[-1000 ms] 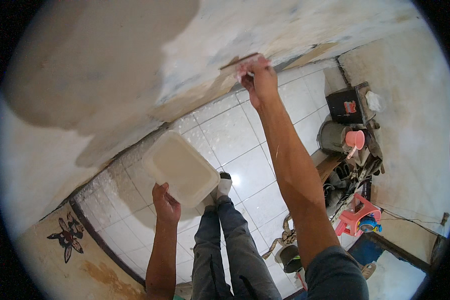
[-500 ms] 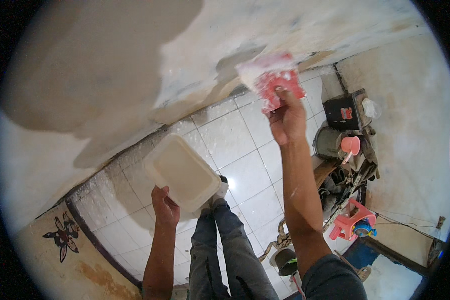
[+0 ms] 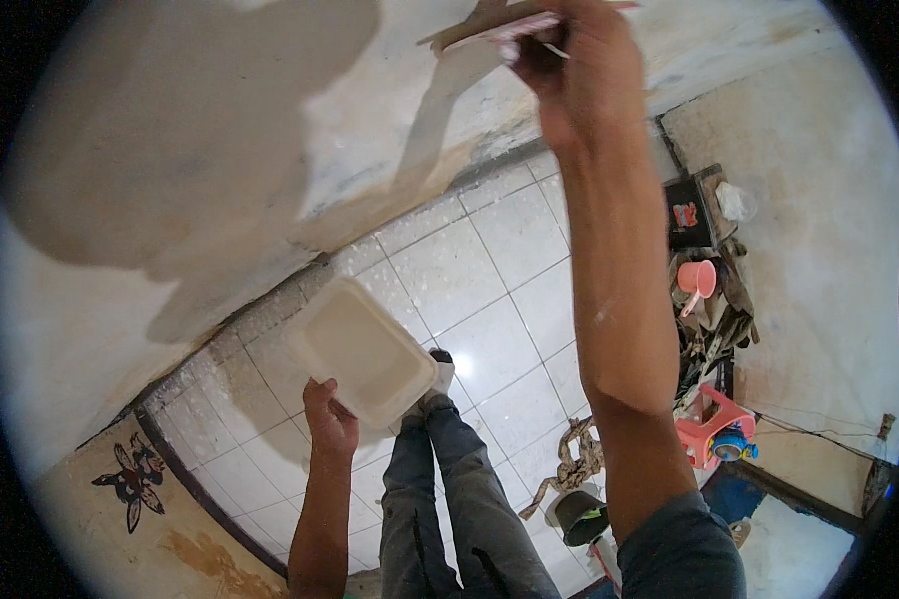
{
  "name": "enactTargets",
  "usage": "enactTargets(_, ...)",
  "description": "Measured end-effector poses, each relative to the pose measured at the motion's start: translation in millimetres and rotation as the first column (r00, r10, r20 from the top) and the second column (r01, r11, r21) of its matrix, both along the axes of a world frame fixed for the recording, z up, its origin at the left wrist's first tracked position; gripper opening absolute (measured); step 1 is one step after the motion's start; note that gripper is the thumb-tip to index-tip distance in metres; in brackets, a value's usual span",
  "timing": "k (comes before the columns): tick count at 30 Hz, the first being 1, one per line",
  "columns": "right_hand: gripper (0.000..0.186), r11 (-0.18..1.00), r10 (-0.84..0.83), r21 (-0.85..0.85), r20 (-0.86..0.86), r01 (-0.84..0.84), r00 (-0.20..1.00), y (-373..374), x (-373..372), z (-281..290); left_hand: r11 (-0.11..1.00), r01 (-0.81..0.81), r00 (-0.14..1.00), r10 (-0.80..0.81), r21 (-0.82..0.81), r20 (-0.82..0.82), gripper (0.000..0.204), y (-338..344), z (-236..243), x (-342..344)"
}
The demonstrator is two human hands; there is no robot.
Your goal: The person applies a white substance to a wall using a red scraper tool, taking the substance from a white container.
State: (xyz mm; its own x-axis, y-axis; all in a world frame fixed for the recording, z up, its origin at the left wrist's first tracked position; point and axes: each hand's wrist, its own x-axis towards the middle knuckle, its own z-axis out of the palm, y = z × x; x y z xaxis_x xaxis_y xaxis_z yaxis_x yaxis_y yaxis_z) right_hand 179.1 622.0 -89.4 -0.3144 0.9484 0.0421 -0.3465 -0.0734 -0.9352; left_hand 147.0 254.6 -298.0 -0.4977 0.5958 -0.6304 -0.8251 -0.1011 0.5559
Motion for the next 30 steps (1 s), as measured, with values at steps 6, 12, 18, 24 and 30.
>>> enactTargets(6,0.026,0.999,-0.049,-0.02,-0.104,0.047,0.993,-27,53,-26,0.999,-0.035,0.999,0.035,-0.005,-0.022,0.049,10,8,1)
enactTargets(12,0.033,0.932,-0.071,-0.359,-0.02,0.059,0.997,-8,59,-170,1.0,-0.012,1.0,0.012,-0.006,0.01,0.05,2,-6,0)
enactTargets(18,0.008,0.983,-0.046,-0.174,0.03,0.051,0.998,18,-15,-89,1.0,-0.012,1.0,0.012,-0.005,0.017,0.051,1,-2,1)
enactTargets(24,0.015,0.982,-0.041,0.182,-0.075,0.054,0.996,-10,32,12,1.0,-0.026,0.999,0.026,-0.008,0.02,0.054,8,0,8)
enactTargets(30,0.014,0.855,-0.372,0.477,0.284,0.206,0.884,-36,61,-79,0.999,-0.017,0.998,0.014,0.044,0.06,0.054,10,0,3)
